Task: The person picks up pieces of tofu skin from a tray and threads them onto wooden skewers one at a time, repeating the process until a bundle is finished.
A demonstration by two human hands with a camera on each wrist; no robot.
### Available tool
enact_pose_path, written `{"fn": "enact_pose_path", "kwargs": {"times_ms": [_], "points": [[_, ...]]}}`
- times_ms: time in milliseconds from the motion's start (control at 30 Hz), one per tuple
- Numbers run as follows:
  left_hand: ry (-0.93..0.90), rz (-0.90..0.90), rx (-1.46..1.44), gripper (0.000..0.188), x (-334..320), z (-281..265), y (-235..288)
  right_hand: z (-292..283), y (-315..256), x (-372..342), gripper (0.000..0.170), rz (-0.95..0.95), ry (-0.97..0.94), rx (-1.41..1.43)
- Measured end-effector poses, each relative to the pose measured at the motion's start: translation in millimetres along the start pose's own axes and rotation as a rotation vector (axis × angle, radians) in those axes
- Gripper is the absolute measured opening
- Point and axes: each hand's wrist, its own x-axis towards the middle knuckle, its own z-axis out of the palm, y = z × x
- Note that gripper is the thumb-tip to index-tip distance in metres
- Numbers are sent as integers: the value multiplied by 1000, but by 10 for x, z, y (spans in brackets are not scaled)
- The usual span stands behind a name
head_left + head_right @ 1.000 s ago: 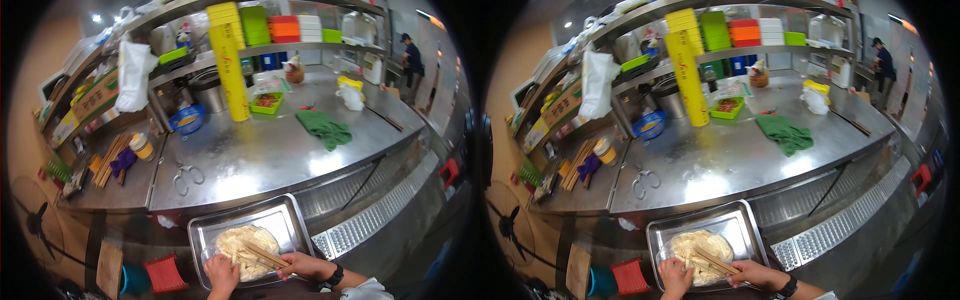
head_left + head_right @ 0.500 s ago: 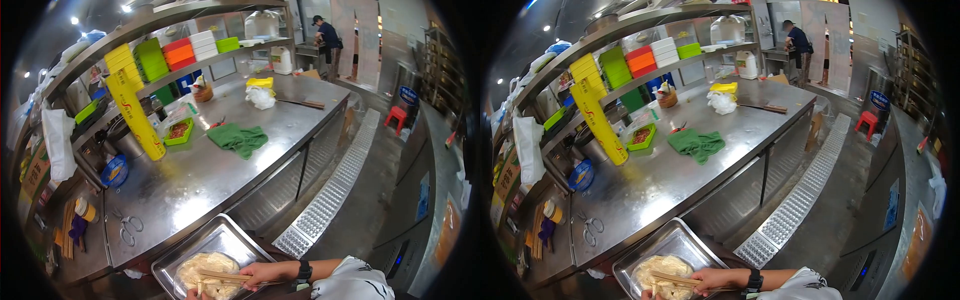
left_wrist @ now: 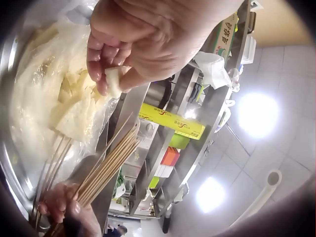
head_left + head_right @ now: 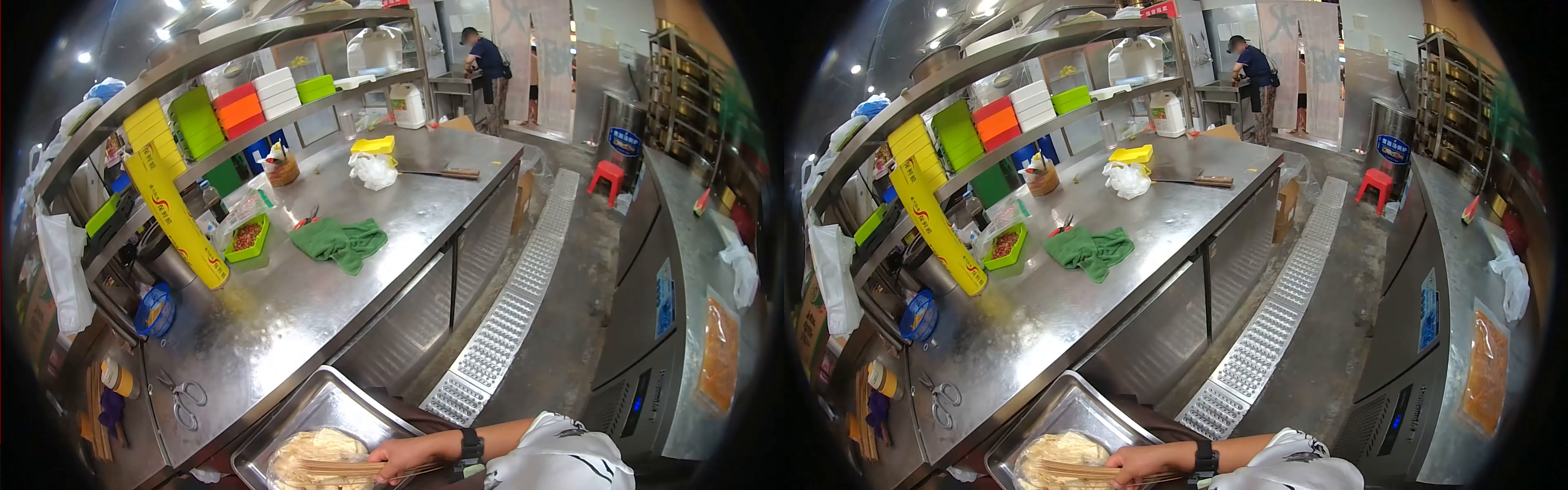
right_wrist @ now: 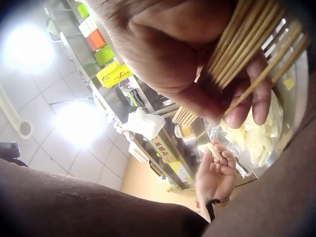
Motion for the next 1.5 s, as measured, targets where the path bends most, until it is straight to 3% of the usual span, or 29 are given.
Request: {"fn": "enact_pose_path", "kwargs": {"times_ms": [200,300,400,500,733,900,1000,1033,1067,1100,1200,1367,1500], "points": [[74,-72,-132,38,-130,265,333,67,-131,-63,33,6,-3,-15],[109,-122,-314,41,-132,339,412,-95,207,244,22,-2,-27,-88],[95,-134,-362,42,-69,266,305,-65,184,225,23,9,-7,-30],[67,-120,-367,42,78,135,47,-115,262,289,23,-8,-24,-61],[106,-85,-291,54,-6,355,325,-117,290,323,21,-1,-10,-30],[54,-132,-314,45,120,189,138,-121,267,321,21,-14,-11,-59],[98,-64,-552,27,73,360,237,-133,320,356,21,-21,22,-46],[-61,-34,-545,30,328,46,-174,-108,245,303,22,-23,28,-54],[-116,37,-520,33,222,199,-16,-114,200,284,24,-22,27,-114],[-101,20,-497,33,170,262,92,-123,245,286,25,5,43,1],[-68,-16,-533,34,185,284,221,-73,81,300,28,114,117,-29],[3,-147,-610,34,314,188,297,27,-51,456,14,122,203,-25],[2,-157,-635,33,269,180,262,40,-7,437,16,125,201,-9]]}}
